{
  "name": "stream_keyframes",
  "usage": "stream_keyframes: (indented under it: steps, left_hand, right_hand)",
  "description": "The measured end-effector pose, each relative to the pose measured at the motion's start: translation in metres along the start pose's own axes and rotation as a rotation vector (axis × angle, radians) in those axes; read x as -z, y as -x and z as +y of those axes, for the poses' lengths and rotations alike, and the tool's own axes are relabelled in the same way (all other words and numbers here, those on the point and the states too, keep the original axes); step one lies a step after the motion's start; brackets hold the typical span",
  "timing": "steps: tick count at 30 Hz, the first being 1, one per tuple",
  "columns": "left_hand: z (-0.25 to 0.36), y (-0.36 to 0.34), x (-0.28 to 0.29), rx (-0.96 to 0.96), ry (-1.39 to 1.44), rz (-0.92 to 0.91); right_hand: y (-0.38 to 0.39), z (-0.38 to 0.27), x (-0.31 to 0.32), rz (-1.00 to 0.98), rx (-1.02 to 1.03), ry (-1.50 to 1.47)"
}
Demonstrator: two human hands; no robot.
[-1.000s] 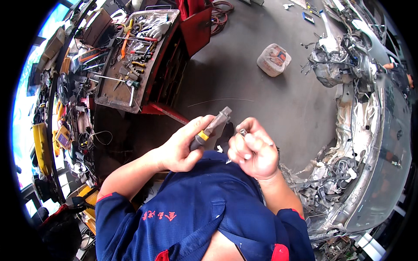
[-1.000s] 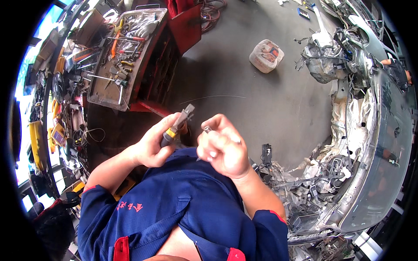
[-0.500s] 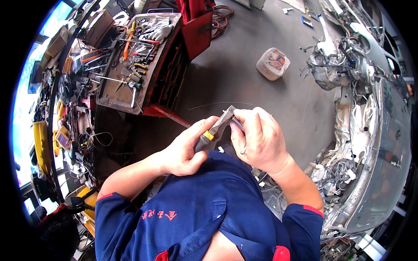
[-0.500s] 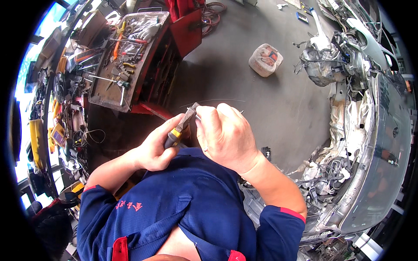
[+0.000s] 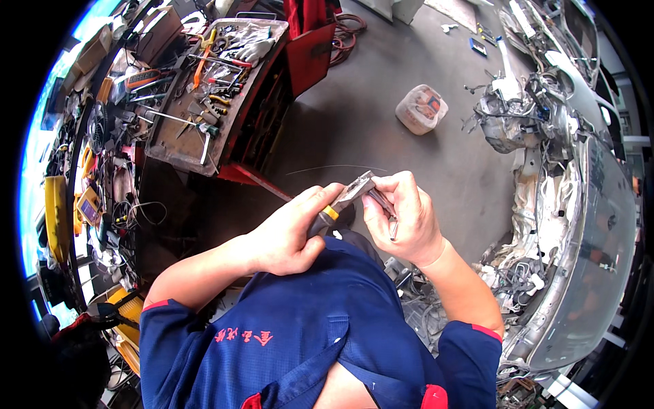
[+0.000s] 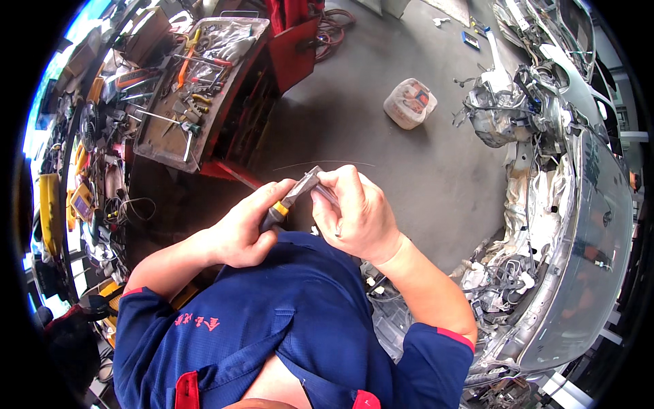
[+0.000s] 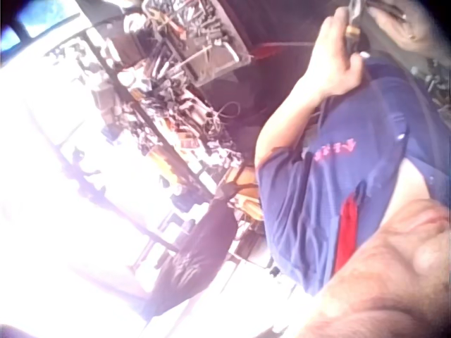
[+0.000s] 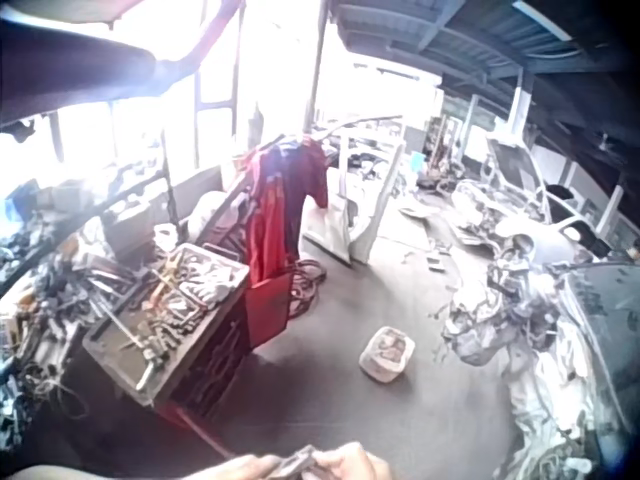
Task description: The person picks up a pair of pliers from the floor and fits a small metal piece and a pin together using the pliers and their hands.
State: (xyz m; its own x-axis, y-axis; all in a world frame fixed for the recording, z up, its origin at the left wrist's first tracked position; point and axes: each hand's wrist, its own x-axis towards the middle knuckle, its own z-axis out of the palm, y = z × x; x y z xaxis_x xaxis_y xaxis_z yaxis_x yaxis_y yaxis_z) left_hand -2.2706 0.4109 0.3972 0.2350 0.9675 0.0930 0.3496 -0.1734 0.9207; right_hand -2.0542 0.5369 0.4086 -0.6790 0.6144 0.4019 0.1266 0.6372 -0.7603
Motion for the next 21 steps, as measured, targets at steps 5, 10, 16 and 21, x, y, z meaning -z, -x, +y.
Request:
stream_keyframes:
  steps: [5, 10, 16, 21]
  left_hand:
    - [0.007, 0.001, 0.002, 0.073, -0.023, -0.028]
    - [0.009, 0.0, 0.004, 0.057, -0.036, -0.015]
    - [0.003, 0.002, 0.002, 0.048, -0.064, -0.021]
    - [0.008, -0.002, 0.005, 0.087, -0.044, -0.049]
  right_hand:
    - [0.005, -0.001, -0.008, 0.028, -0.121, -0.181]
    - [0.011, 0.002, -0.022, 0.163, -0.047, -0.052]
    - [0.005, 0.005, -0.015, 0.073, -0.001, -0.099]
    - [0.008, 0.006, -0.014, 0.086, -0.049, -0.17]
